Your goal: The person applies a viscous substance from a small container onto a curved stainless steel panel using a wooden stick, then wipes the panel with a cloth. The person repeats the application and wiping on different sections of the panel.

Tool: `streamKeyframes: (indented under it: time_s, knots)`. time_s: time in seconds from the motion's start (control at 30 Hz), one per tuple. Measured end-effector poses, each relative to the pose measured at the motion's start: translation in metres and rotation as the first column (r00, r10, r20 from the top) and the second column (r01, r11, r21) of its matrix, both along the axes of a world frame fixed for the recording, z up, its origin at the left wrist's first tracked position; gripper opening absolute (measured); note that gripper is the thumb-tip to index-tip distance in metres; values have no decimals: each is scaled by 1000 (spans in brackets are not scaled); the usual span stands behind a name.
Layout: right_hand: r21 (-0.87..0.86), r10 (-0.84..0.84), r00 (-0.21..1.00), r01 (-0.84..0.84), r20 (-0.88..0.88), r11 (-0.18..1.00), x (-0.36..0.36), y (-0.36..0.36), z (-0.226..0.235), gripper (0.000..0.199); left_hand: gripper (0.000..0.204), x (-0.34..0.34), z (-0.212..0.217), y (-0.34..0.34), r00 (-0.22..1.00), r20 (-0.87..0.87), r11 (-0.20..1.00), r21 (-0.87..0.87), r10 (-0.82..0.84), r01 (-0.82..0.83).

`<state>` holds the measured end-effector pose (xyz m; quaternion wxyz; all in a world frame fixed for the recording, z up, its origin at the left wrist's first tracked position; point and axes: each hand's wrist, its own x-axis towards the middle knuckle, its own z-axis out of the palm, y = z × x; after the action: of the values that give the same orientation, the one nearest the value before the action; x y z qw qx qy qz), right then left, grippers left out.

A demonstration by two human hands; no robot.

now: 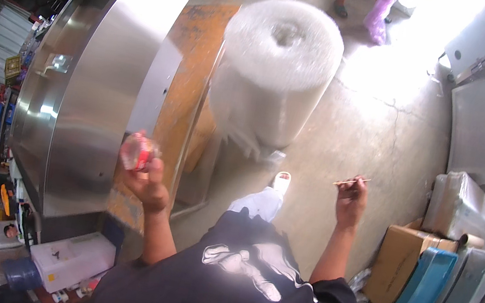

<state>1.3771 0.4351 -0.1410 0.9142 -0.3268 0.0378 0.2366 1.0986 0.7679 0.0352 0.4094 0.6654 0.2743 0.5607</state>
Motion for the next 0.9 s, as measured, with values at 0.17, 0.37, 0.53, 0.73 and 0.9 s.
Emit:
streamKeyframes:
  time_s: [0.17,0.37,0.53,0.73,0.9]
  knots:
    - [-52,-76,986,69,-148,996,77,28,3,7,49,166,-19,31,999,7,999,-22,-45,45]
    - [-142,-215,973,202,-87,969,214,9,32,9,52,343,-6,69,979,-56,980,17,-199,200]
    - [-214,-234,970,214,-73,953,353,39,19,10,55,444,-21,98,970,-200,988,41,-136,147]
    - [-186,132,991,-125,27,975,563,145,12,11,57,515,-51,140,890,-405,973,180,209,-147]
    - [-288,503,847,-445,171,848,698,297,53,11,61,541,-53,140,856,-311,896,-27,414,-443]
